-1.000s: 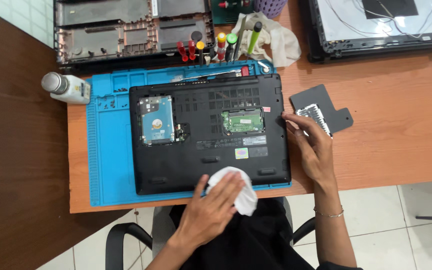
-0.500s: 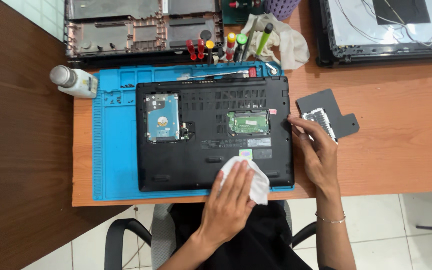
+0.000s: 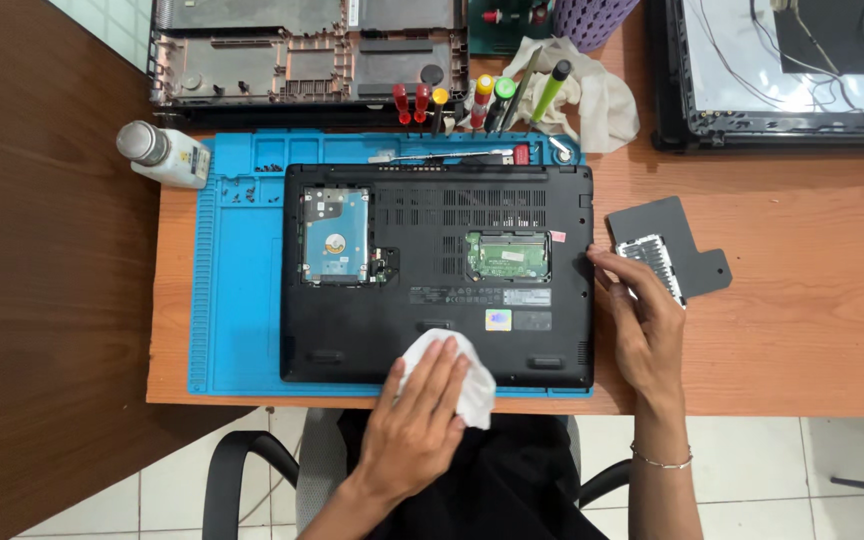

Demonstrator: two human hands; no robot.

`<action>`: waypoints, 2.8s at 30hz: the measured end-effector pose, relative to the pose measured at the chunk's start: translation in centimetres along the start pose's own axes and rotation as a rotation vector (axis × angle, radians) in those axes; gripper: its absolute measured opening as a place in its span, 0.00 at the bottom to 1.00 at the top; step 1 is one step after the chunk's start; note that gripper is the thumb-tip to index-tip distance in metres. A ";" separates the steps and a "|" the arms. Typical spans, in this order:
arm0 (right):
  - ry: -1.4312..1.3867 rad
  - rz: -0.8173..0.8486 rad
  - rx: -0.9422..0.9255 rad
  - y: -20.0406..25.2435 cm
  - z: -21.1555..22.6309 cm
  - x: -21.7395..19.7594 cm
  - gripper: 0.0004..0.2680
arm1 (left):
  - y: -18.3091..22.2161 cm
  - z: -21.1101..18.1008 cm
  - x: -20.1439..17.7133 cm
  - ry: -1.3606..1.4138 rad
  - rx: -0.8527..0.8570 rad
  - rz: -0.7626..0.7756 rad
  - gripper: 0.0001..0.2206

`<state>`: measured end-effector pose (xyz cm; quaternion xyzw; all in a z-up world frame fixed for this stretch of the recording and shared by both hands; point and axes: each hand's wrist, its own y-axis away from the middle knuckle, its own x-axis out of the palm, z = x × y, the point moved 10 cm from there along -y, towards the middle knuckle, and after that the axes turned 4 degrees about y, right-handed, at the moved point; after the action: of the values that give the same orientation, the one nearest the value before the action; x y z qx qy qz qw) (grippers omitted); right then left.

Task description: The person wipes the internal components of an open laptop using a cloth, after picking up a cloth from a package on the table.

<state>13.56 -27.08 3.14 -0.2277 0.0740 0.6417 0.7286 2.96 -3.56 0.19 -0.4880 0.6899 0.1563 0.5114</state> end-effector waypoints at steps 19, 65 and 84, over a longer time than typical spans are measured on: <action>0.025 -0.010 0.002 -0.1 0.1 0.0 0.10 | 2.5 2.5 -0.7 -0.088 -0.049 -0.013 0.25; 0.027 -0.014 0.009 -0.1 0.2 0.0 0.10 | -0.5 -0.2 -1.0 0.010 0.111 0.000 0.25; 0.063 -0.002 0.002 -0.1 0.3 -0.1 0.11 | -5.9 -2.3 -0.7 0.237 0.175 0.045 0.20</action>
<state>13.59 -27.01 3.50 -0.2472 0.0972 0.6334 0.7268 6.55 -7.64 3.45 -0.4411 0.7670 0.0483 0.4635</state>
